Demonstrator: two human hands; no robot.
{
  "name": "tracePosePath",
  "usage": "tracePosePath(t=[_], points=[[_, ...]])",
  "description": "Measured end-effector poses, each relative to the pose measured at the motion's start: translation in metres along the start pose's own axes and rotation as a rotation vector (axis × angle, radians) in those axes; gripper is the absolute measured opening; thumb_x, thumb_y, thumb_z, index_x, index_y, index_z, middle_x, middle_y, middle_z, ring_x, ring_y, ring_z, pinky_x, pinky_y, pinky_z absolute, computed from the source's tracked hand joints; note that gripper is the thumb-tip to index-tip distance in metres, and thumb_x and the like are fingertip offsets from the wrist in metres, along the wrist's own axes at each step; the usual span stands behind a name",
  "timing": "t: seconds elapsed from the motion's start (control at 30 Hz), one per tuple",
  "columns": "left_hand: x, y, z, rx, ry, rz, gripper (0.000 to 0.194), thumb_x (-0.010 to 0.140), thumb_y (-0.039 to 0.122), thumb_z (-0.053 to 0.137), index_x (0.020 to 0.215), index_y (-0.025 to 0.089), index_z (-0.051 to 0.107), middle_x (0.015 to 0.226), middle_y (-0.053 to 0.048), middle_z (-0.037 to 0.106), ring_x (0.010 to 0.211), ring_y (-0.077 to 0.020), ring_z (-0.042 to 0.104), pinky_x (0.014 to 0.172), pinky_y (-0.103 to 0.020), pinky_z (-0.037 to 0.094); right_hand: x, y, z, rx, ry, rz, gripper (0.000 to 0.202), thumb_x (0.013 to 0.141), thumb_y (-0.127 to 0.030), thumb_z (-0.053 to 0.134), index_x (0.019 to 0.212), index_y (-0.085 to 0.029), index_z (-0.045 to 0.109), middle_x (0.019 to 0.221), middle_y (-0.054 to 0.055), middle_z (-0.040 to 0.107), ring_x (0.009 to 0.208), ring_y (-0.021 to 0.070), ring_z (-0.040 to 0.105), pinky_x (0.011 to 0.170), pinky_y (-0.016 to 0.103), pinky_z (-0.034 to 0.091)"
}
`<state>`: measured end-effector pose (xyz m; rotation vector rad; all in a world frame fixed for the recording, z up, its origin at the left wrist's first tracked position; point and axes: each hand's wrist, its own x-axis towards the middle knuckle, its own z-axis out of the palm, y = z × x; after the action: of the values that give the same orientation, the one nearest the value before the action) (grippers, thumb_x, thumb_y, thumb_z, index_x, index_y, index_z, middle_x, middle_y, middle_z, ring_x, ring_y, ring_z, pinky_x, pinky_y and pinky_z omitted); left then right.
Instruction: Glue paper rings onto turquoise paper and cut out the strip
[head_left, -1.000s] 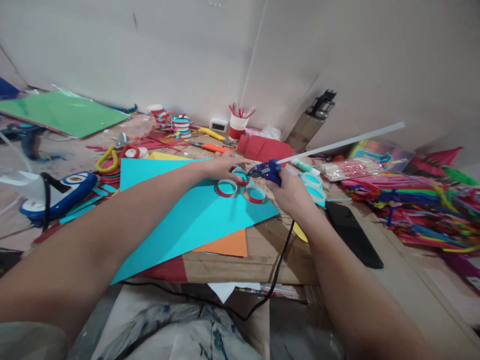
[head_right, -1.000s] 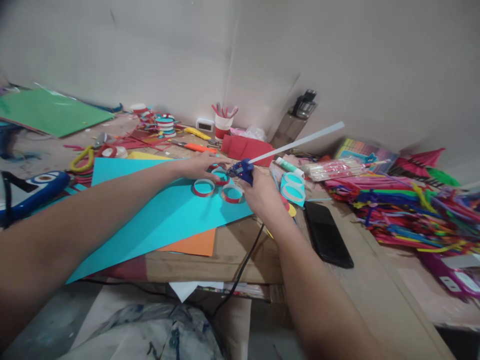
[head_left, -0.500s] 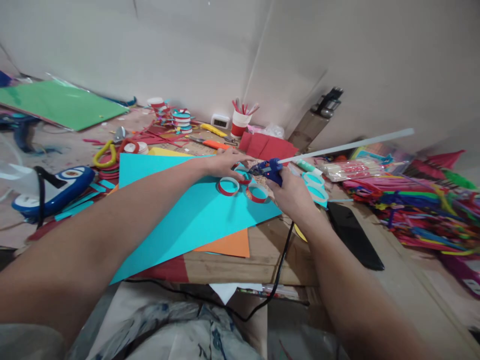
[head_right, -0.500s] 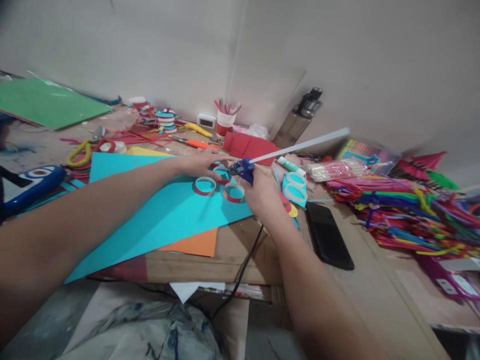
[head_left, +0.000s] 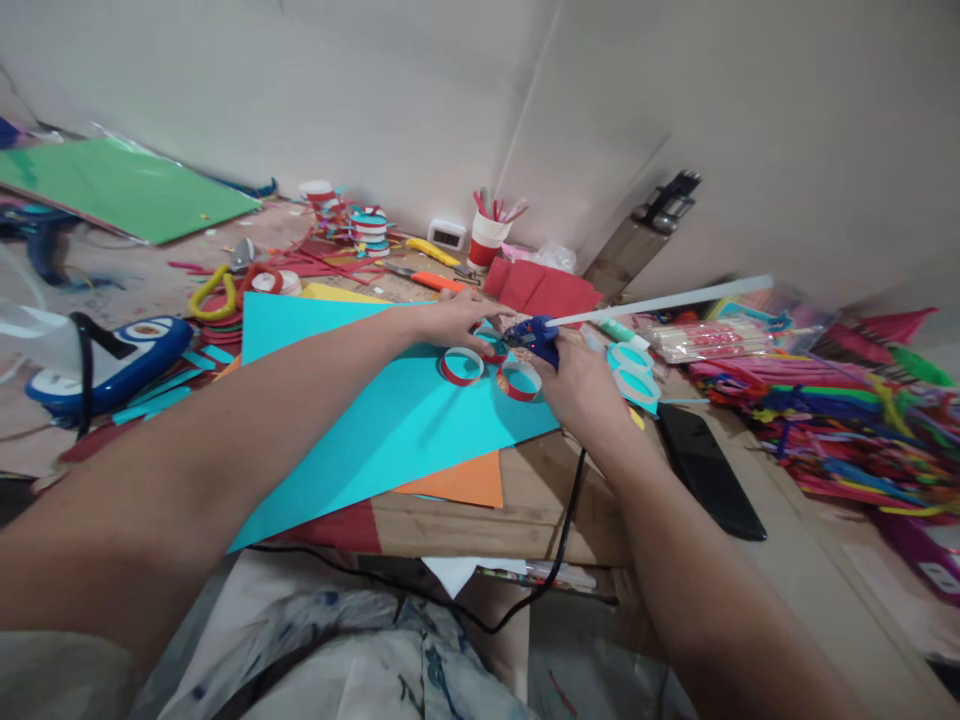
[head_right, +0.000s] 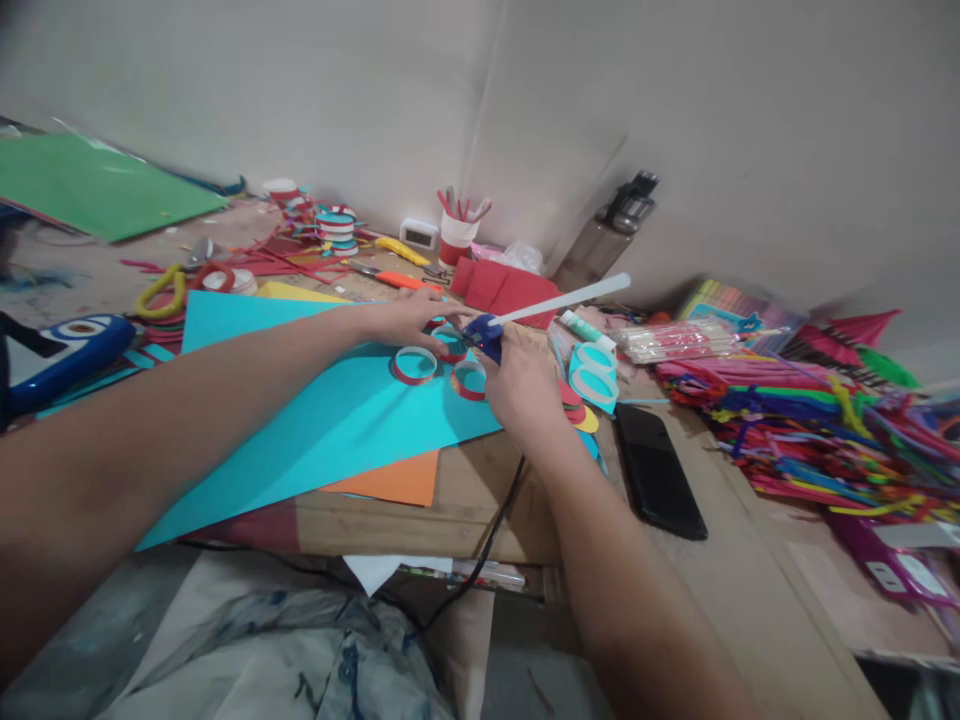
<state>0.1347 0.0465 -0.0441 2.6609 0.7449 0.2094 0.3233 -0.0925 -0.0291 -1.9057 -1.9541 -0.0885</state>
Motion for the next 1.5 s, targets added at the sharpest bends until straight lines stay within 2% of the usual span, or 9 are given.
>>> tracePosePath(t=[0.2, 0.33, 0.57, 0.73, 0.83, 0.97, 1.27, 1.5], points=[[-0.001, 0.004, -0.002, -0.008, -0.009, -0.015, 0.081, 0.085, 0.048, 0.067, 0.158, 0.034, 0.036, 0.145, -0.003, 0.061, 0.137, -0.0334, 0.04, 0.114, -0.049, 0.027, -0.004, -0.005, -0.003, -0.078, -0.031, 0.006, 0.04, 0.096, -0.032, 0.054, 0.127, -0.009, 0.062, 0.127, 0.024, 0.068, 0.118, 0.0377, 0.061, 0.101, 0.05, 0.047], [0.001, 0.002, -0.002, -0.01, -0.007, 0.02, 0.08, 0.085, 0.047, 0.067, 0.158, 0.032, 0.038, 0.14, -0.005, 0.064, 0.134, -0.033, 0.043, 0.112, -0.048, 0.03, -0.002, -0.006, -0.002, -0.087, -0.016, -0.001, 0.035, 0.094, -0.03, 0.055, 0.121, -0.01, 0.065, 0.123, 0.022, 0.069, 0.118, 0.0376, 0.06, 0.103, 0.05, 0.045], [0.002, -0.003, -0.001, -0.104, 0.01, 0.046, 0.085, 0.081, 0.046, 0.071, 0.158, 0.031, 0.039, 0.151, -0.005, 0.056, 0.136, -0.0303, 0.046, 0.112, -0.042, 0.035, -0.001, -0.001, 0.0, -0.015, 0.021, -0.034, 0.032, 0.092, -0.031, 0.059, 0.119, -0.014, 0.068, 0.117, 0.019, 0.071, 0.115, 0.0366, 0.061, 0.098, 0.046, 0.048], [0.008, -0.007, 0.001, -0.087, 0.023, 0.09, 0.09, 0.081, 0.046, 0.071, 0.161, 0.029, 0.034, 0.156, -0.008, 0.051, 0.141, -0.0317, 0.043, 0.116, -0.044, 0.032, -0.001, 0.0, -0.002, 0.032, 0.018, -0.021, 0.028, 0.091, -0.029, 0.061, 0.113, -0.013, 0.069, 0.113, 0.019, 0.072, 0.113, 0.0363, 0.063, 0.099, 0.046, 0.047], [0.01, -0.008, 0.001, -0.067, 0.006, 0.104, 0.086, 0.081, 0.046, 0.07, 0.159, 0.031, 0.037, 0.152, -0.006, 0.056, 0.138, -0.0317, 0.046, 0.115, -0.046, 0.032, -0.001, 0.001, -0.002, 0.072, 0.019, -0.015, 0.029, 0.091, -0.03, 0.062, 0.114, -0.014, 0.069, 0.115, 0.018, 0.072, 0.115, 0.0358, 0.063, 0.098, 0.046, 0.048], [0.013, -0.009, 0.0, -0.079, -0.026, 0.136, 0.083, 0.082, 0.046, 0.069, 0.158, 0.031, 0.038, 0.145, -0.005, 0.062, 0.133, -0.0292, 0.05, 0.113, -0.041, 0.034, -0.002, 0.001, -0.002, 0.087, 0.011, -0.018, 0.031, 0.092, -0.031, 0.061, 0.117, -0.016, 0.069, 0.119, 0.018, 0.072, 0.117, 0.036, 0.063, 0.099, 0.046, 0.047], [0.015, -0.011, -0.001, -0.068, -0.021, 0.163, 0.082, 0.082, 0.046, 0.069, 0.156, 0.028, 0.041, 0.141, -0.005, 0.064, 0.129, -0.0276, 0.053, 0.11, -0.037, 0.036, -0.004, -0.002, -0.004, -0.008, 0.011, -0.052, 0.034, 0.093, -0.029, 0.057, 0.122, -0.013, 0.067, 0.12, 0.02, 0.071, 0.116, 0.0362, 0.062, 0.097, 0.044, 0.048], [0.013, -0.011, 0.0, -0.076, -0.027, 0.132, 0.084, 0.08, 0.047, 0.071, 0.156, 0.031, 0.04, 0.148, -0.004, 0.059, 0.132, -0.029, 0.051, 0.111, -0.039, 0.037, 0.002, -0.002, 0.004, -0.059, 0.047, -0.062, 0.037, 0.091, -0.029, 0.06, 0.122, -0.01, 0.068, 0.115, 0.021, 0.073, 0.113, 0.0384, 0.064, 0.097, 0.049, 0.049]])
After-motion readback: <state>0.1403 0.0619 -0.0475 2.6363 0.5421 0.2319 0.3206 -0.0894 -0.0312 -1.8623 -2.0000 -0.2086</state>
